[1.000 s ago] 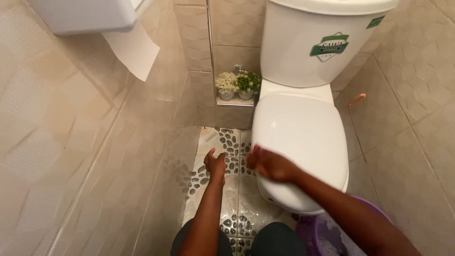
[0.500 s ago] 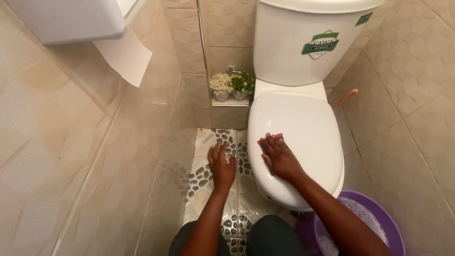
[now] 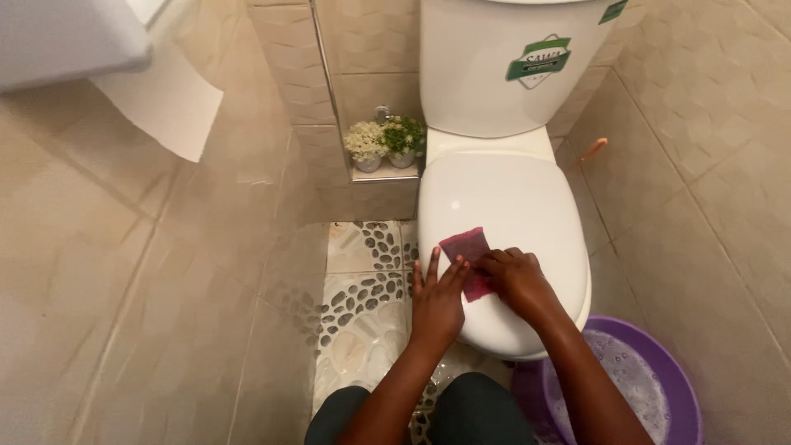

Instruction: Cleaning the exterior surfaces of a toilet using a spray bottle and a cloth

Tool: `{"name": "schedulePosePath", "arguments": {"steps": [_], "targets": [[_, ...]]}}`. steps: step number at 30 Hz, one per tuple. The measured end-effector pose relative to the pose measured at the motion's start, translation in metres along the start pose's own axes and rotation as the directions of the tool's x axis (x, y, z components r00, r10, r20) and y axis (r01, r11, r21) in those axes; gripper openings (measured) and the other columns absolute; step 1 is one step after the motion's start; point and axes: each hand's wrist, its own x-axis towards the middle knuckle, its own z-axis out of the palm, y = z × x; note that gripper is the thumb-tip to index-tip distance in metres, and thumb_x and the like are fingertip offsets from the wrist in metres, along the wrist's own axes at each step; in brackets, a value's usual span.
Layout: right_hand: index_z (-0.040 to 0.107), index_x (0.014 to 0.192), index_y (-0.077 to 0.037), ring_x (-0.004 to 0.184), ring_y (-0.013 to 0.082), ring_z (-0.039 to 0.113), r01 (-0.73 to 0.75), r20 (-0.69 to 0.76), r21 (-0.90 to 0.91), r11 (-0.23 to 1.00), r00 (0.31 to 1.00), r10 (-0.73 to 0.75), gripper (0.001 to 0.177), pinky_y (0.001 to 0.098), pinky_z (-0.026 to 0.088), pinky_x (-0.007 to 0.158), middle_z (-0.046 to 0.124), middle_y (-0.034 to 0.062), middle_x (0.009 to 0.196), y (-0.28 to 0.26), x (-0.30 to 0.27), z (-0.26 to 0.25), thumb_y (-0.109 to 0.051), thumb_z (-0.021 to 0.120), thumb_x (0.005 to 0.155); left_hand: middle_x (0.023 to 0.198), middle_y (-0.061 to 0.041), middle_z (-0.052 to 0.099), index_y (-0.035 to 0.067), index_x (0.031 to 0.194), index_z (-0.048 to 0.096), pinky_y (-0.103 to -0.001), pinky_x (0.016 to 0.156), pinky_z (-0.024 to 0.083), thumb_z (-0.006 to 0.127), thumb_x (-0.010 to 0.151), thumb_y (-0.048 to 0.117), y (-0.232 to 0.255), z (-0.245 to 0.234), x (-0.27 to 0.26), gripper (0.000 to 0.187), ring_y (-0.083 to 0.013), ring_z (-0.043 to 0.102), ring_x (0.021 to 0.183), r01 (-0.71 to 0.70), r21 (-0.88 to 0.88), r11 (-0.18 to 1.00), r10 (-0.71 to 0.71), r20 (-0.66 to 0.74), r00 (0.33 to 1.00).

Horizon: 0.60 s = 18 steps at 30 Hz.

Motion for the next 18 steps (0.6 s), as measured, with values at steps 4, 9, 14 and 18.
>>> {"name": "schedulePosePath", "arguments": {"steps": [4, 9, 14, 18], "targets": [[0.072, 0.113, -0.024, 0.127, 0.0251, 0.057, 0.023, 0.061, -0.17, 0.985, 0.998, -0.012, 0.023, 0.0393, 0.044, 0.101, 0.068, -0.0004, 0.118, -0.001, -0.009, -0.017, -0.015, 0.061, 0.095, 0.158, -0.002, 0.048, 0.015, 0.149, 0.052, -0.064, 0.124, 0.006, 0.048, 0.097, 0.011, 0.0, 0.004, 0.003, 0.052, -0.0348, 0.014, 0.158, 0.041, 0.017, 0.999, -0.041, 0.005, 0.999], [0.074, 0.112, -0.024, 0.13, 0.0277, 0.057, -0.052, -0.004, -0.107, 0.993, 0.999, 0.052, 0.019, 0.041, 0.045, 0.104, 0.067, 0.0031, 0.116, 0.027, -0.01, -0.01, -0.024, 0.067, 0.095, 0.151, 0.0, 0.057, 0.017, 0.14, 0.062, -0.064, 0.123, 0.006, 0.049, 0.103, 0.032, -0.004, 0.02, 0.007, 0.042, -0.035, 0.018, 0.157, 0.03, 0.021, 0.999, -0.027, -0.112, 0.993], [0.076, 0.112, -0.023, 0.132, 0.026, 0.059, -0.068, -0.208, -0.093, 0.993, 0.977, 0.048, 0.025, 0.0403, 0.047, 0.104, 0.069, 0.003, 0.123, 0.034, 0.004, 0.016, -0.013, 0.065, 0.092, 0.152, -0.003, 0.056, 0.016, 0.142, 0.06, -0.066, 0.123, 0.006, 0.064, 0.095, 0.033, -0.003, 0.018, 0.007, 0.05, -0.0369, 0.017, 0.157, 0.011, -0.003, 1.0, -0.012, -0.117, 0.993], [0.075, 0.119, -0.01, 0.134, 0.0343, 0.058, 0.169, -0.3, 0.214, 0.962, 0.949, -0.1, 0.035, 0.0429, 0.039, 0.119, 0.073, 0.0143, 0.124, -0.054, 0.012, -0.016, -0.005, 0.064, 0.086, 0.155, -0.003, 0.053, 0.015, 0.146, 0.056, -0.066, 0.123, 0.006, 0.063, 0.096, 0.032, -0.004, 0.016, 0.006, 0.053, -0.0365, 0.014, 0.158, -0.002, -0.005, 1.0, 0.001, -0.101, 0.995]]}}
